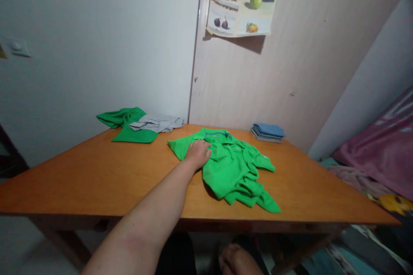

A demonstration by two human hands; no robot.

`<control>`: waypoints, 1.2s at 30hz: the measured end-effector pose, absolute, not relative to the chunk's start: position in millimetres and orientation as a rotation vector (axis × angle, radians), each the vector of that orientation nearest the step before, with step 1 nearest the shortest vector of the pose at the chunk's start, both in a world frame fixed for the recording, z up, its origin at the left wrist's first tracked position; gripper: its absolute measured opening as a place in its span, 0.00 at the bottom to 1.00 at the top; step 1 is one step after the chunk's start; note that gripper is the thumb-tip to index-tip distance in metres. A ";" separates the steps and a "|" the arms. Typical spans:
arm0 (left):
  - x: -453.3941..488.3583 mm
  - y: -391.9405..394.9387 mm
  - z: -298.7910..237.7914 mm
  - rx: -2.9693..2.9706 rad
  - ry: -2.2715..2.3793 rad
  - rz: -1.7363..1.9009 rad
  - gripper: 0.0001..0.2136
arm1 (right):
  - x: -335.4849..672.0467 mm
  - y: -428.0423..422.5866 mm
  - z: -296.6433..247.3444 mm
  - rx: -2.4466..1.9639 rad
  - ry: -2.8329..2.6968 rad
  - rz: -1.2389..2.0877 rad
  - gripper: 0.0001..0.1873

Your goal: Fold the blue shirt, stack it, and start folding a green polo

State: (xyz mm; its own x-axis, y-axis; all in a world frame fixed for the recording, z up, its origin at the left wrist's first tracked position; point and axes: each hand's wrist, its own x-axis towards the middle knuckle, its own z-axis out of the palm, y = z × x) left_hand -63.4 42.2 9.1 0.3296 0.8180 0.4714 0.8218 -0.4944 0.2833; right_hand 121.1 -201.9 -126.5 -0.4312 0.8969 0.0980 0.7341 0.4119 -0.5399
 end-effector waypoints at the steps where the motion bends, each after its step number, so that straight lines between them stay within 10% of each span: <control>1: -62.3 40.1 9.4 -2.554 -1.568 -0.901 0.14 | 139.5 -206.7 -139.5 -1.627 -2.249 0.556 0.08; 6: -55.0 30.1 8.3 -2.551 -1.512 -0.911 0.14 | 221.8 -224.5 -173.3 -2.160 -1.930 0.314 0.15; 36: -36.4 8.8 9.0 -2.493 -1.291 -0.892 0.12 | 217.1 -193.2 -179.9 -2.175 -2.209 0.610 0.07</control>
